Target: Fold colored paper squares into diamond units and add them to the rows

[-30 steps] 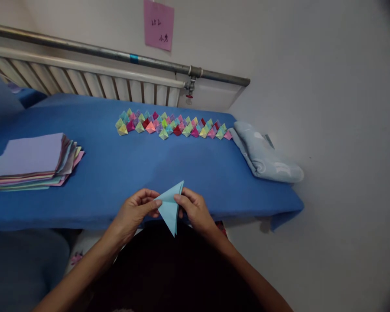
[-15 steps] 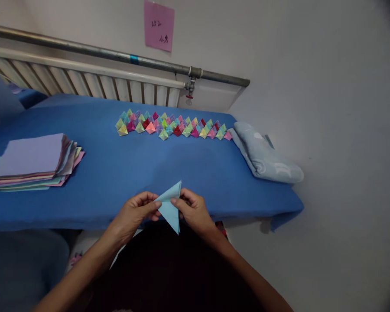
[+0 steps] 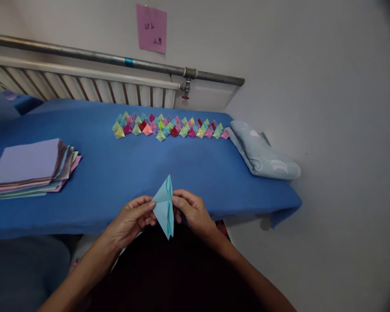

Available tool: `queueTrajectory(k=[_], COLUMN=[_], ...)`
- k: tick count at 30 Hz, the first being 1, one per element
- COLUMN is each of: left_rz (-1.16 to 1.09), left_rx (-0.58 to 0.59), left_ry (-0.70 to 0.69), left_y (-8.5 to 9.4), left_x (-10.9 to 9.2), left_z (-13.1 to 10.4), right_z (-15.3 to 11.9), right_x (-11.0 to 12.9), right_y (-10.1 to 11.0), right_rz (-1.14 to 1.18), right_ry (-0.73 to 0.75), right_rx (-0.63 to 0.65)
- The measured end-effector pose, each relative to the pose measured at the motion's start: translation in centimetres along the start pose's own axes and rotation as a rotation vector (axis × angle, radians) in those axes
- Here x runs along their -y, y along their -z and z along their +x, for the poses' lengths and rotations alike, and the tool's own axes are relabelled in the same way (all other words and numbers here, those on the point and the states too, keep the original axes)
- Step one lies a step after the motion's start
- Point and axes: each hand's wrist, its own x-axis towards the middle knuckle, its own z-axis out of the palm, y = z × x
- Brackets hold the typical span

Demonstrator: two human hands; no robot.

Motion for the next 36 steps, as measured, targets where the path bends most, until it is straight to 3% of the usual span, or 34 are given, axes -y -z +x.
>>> queueTrajectory(k=[16, 29, 36], left_rz=[0.064, 0.094, 0.127], left_rx=[0.067, 0.085, 0.026], left_ry=[0.021, 0.001, -0.03], left_y=[-0.1, 0.4, -0.1], left_x=[0.2, 0.4, 0.2], left_z=[0.1, 0.1, 0.1], right_z=[-0.1, 0.0, 0.4], right_x=[1.2, 0.4, -0.5], right_y=[-0.3, 0.0, 0.2], right_rz=[-0.057, -0.037, 0.06], right_ry=[0.03, -0.053, -0.203], right_rx=[-0.036, -0.002, 0.113])
